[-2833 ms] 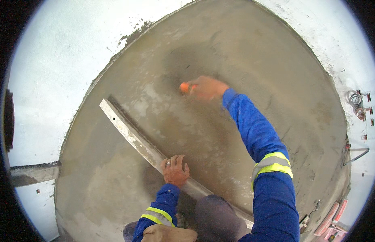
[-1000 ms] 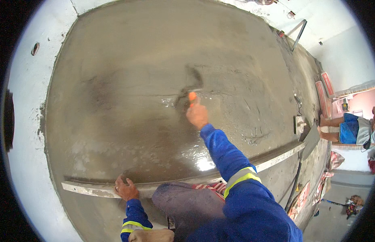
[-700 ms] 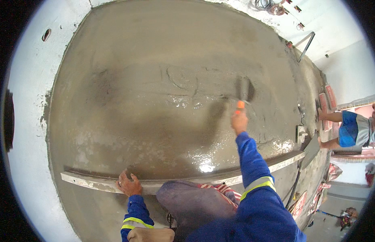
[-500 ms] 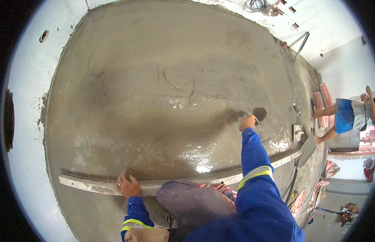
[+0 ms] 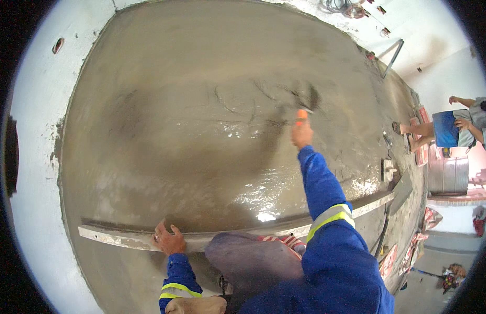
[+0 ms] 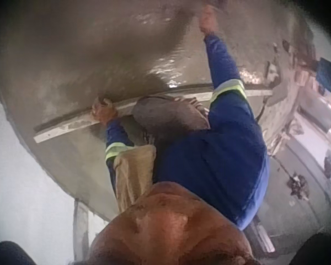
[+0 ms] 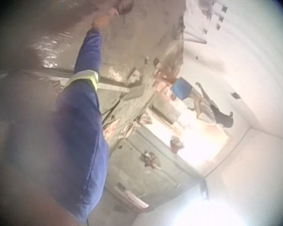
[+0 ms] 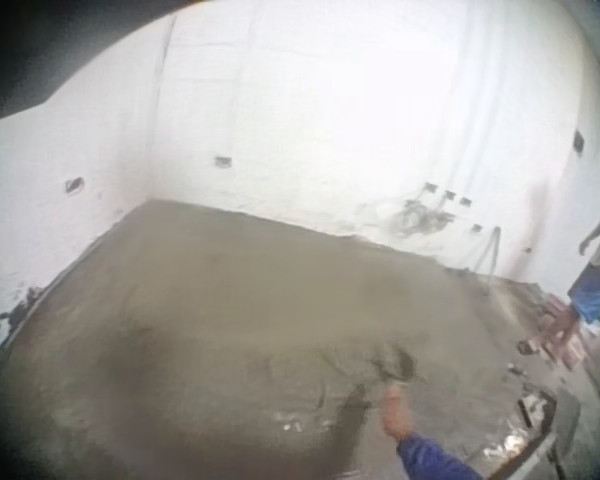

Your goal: The person smooths wet concrete on a floor using a trowel and a long straight edge. They repeatedly level the surface and refine the finish across the area.

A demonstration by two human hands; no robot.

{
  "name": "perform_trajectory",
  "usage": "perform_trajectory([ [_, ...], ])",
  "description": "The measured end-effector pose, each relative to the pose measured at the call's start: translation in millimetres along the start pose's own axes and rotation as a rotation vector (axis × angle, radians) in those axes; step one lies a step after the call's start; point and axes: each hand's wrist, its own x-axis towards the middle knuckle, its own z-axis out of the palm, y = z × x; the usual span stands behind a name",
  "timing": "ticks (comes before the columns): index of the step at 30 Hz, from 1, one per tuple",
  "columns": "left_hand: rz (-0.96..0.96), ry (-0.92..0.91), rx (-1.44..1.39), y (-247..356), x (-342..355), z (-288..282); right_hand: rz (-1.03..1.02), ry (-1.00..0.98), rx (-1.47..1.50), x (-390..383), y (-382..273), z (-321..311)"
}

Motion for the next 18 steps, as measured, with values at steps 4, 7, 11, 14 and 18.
perform_trajectory([
  [4,0.005,-0.016,-0.017,6.7,-0.8,9.1,0.129,0.067,-0.363,66.9,72.2,-14.0],
  [7,-0.047,0.020,0.040,-15.6,1.4,-0.8,0.272,-0.028,-0.059,29.2,-33.8,46.5],
  [11,-0.017,0.002,-0.029,3.6,1.5,1.4,0.009,0.140,-0.104,14.5,-118.8,94.7],
  [14,-0.015,-0.011,-0.028,3.4,1.3,2.4,-0.112,0.081,-0.030,-4.7,-194.1,114.5],
  [18,-0.044,0.016,-0.003,-11.5,-0.7,-2.4,-0.140,-0.170,0.160,-45.2,-247.6,77.7],
])
